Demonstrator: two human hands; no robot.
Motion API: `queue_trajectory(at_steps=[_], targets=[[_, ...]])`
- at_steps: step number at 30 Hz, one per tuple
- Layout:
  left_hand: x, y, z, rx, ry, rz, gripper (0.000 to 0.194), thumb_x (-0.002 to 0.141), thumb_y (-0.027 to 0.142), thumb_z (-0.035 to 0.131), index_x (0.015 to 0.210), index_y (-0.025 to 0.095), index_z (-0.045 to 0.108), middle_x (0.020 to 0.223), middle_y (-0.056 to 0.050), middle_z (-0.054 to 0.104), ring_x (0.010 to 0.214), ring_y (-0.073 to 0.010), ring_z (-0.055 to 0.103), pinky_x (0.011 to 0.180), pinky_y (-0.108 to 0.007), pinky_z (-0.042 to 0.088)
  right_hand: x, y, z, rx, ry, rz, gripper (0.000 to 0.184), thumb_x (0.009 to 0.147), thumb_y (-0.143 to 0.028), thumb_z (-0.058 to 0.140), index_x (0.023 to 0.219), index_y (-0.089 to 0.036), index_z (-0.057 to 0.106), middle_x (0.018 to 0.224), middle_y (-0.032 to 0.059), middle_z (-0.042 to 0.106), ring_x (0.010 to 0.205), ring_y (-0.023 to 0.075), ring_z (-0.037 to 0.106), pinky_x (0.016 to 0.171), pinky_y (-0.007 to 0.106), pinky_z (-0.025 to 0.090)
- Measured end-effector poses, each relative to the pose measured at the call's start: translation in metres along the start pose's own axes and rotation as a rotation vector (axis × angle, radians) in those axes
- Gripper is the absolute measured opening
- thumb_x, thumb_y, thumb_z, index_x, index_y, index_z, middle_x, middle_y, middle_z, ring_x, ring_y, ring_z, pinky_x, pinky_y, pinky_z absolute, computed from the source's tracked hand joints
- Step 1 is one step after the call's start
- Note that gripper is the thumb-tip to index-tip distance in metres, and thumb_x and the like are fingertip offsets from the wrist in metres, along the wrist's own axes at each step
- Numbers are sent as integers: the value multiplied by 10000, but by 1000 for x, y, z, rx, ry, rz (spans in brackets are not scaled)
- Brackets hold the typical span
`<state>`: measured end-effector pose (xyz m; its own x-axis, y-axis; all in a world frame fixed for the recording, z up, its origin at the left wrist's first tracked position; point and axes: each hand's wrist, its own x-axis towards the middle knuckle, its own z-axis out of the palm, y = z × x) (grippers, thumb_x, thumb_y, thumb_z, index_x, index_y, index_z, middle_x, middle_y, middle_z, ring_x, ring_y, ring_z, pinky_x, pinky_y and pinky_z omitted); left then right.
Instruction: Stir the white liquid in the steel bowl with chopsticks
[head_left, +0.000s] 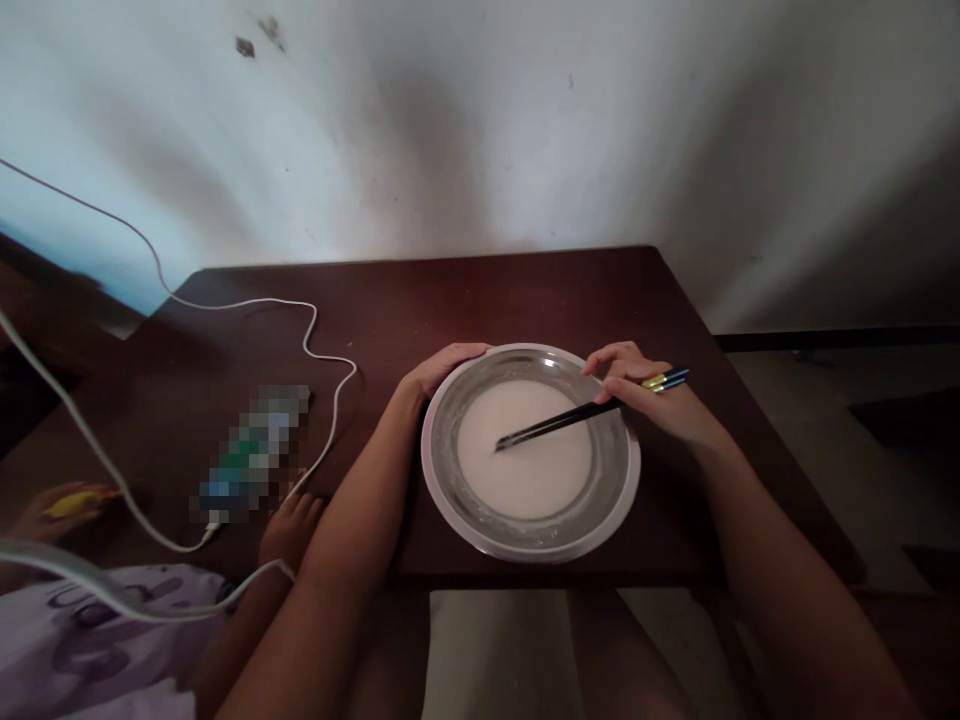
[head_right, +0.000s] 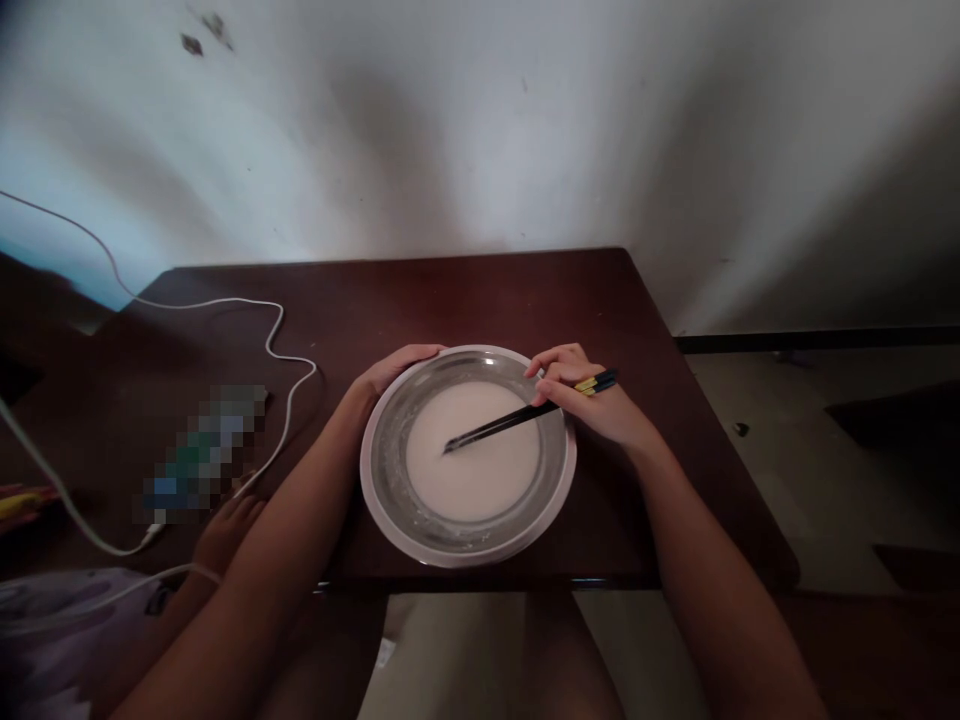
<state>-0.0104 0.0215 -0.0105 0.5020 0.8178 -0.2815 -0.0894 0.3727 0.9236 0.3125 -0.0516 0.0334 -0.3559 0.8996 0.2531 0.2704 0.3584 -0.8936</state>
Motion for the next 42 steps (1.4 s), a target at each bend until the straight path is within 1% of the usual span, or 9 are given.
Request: queue_trajectory(at_steps=[4,8,11,15,22,26,30,38,42], targets=[[-1,-1,-1,1,-6,-6,399,744,489,888,917,134,832,880,-91,826,885,-244,735,947,-360,544,1,4,-2,-79,114,-9,266,916,-387,705,678,-297,781,1002,65,770,1132,323,632,1066,555,436],[-1,-2,-2,6,1,1,417,754,501,891,942,133,842,919,-95,835,911,-243,737,966,-353,542,-2,6,-11,-23,221,-30,403,970,-443,650,610,-294,756,999,68,771,1150,330,617,1083,557,425],[0,-1,-3,15,-5,6,442,721,520,912,932,137,848,908,-86,837,889,-238,738,942,-349,555,-3,2,-11,40,128,-4,456,969,-489,650,571,-284,739,974,75,776,1128,329,626,1073,545,441],[0,-1,-2,15,-3,9,434,714,517,914,919,140,849,905,-83,837,900,-241,736,941,-347,553,0,-1,-2,-11,-14,14,326,915,-477,712,661,-288,789,995,76,776,1125,325,639,1059,539,459],[-1,0,0,2,-13,9,395,739,501,894,886,140,830,854,-84,821,874,-238,735,918,-348,552,-1,5,-10,-48,197,-22,350,958,-398,661,641,-298,771,999,59,771,1129,318,624,1066,546,428],[-1,0,-1,13,-19,7,397,740,502,895,884,138,828,854,-84,821,861,-229,732,909,-340,554,-4,1,-9,54,102,-7,441,981,-447,636,583,-290,742,988,63,780,1117,315,630,1046,529,453],[0,0,-2,14,-20,7,412,747,509,887,912,136,833,883,-89,827,884,-241,739,921,-349,551,-2,0,-1,-18,-22,7,325,933,-471,694,676,-296,790,1022,69,777,1143,324,631,1062,537,458],[-1,-1,-1,2,0,-4,419,749,509,890,944,141,842,936,-102,838,968,-270,749,946,-354,548,2,3,-6,-133,147,-14,372,936,-359,640,579,-263,598,994,69,763,1105,323,610,1016,525,448],[-1,1,0,14,-6,-3,439,726,524,900,917,134,836,916,-105,834,958,-276,745,951,-366,545,1,5,-9,-111,196,-29,233,888,-303,675,658,-272,650,987,60,759,1101,323,620,1024,533,431]])
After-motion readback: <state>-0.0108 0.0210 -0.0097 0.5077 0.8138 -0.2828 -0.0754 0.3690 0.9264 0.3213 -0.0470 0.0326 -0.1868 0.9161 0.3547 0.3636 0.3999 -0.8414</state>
